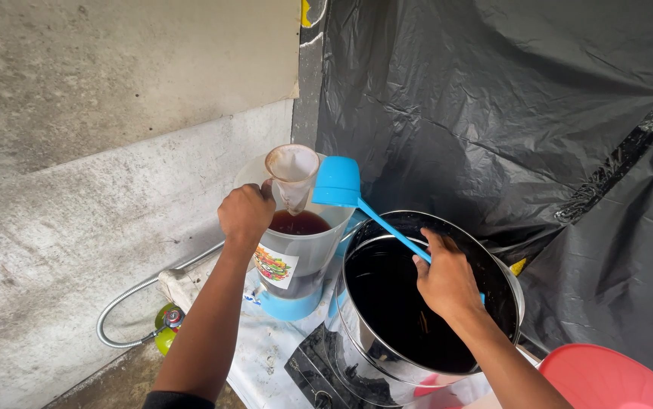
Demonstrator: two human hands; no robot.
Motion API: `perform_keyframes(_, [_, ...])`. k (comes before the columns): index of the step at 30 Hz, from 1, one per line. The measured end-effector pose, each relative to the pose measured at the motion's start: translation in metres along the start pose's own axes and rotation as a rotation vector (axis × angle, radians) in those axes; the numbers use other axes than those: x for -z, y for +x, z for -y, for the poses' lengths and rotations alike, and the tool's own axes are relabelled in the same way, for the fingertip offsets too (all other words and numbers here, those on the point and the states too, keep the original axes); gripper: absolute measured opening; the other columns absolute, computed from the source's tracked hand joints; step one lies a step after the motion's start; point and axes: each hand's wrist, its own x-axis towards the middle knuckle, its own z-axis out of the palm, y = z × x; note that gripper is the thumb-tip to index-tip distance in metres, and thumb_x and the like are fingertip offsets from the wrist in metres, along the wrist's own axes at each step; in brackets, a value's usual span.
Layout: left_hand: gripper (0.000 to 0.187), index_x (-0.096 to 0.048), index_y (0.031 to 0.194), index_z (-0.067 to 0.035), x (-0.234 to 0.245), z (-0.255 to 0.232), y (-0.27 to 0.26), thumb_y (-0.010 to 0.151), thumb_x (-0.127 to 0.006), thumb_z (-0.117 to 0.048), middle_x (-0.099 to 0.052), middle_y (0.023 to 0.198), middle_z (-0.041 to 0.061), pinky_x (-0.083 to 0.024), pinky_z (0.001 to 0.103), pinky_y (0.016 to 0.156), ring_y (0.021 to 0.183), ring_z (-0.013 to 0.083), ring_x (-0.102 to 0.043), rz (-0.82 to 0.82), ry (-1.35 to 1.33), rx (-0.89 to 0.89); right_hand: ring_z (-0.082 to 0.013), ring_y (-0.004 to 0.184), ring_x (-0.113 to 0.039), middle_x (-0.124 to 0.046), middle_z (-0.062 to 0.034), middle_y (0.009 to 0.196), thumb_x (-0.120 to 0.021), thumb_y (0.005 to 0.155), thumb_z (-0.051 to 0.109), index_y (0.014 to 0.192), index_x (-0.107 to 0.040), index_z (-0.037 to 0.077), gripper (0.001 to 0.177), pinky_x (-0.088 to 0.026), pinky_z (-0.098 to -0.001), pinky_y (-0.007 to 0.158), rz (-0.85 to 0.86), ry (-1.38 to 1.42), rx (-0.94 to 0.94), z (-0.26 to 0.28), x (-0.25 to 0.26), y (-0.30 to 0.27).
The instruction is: Filtering tea by scooping it from a large pot into a bucket through a cloth filter using a ladle.
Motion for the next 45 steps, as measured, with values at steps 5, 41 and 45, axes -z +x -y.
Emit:
perform_keyframes(5, [0.061, -0.093, 0.116, 0.000, 0.015, -0.008, 0.001, 0.124, -0.057, -0.048, -0.087, 0.091, 0.024, -0.072, 0.058, 0.086, 0.095, 0.0448, -0.090, -0.025, -0.052, 0.020, -0.0461, 0.139, -0.080, -0.075, -0.0270, 0.144, -0.071, 0.115, 0.023, 0.179, -0.053, 0.005, 0.069, -0.073, -0.0587, 0.109, 0.033, -0.020, -0.016, -0.007, -0.010, 0.007])
perform_keyframes(41, [0.052, -0.087, 0.092, -0.009, 0.023, 0.035, -0.006, 0.122, -0.066, -0.045, -0.077, 0.068, 0.012, -0.067, 0.052, 0.075, 0.074, 0.0405, -0.084, -0.180, -0.044, -0.177, -0.0447, 0.127, -0.083, -0.080, -0.0212, 0.127, -0.078, 0.112, 0.020, 0.170, -0.069, 0.011, 0.059, -0.074, -0.0541, 0.099, -0.049, 0.084, -0.006, -0.001, 0.004, 0.002])
perform_keyframes(45, [0.050, -0.080, 0.088, -0.012, 0.015, 0.060, -0.016, 0.122, -0.067, -0.048, -0.071, 0.062, 0.009, -0.064, 0.051, 0.072, 0.070, 0.0410, -0.081, -0.202, -0.077, -0.230, -0.0442, 0.123, -0.084, -0.082, -0.0197, 0.123, -0.080, 0.111, 0.021, 0.167, -0.071, 0.012, 0.058, -0.073, -0.0545, 0.096, -0.088, 0.123, -0.019, 0.002, 0.013, -0.001])
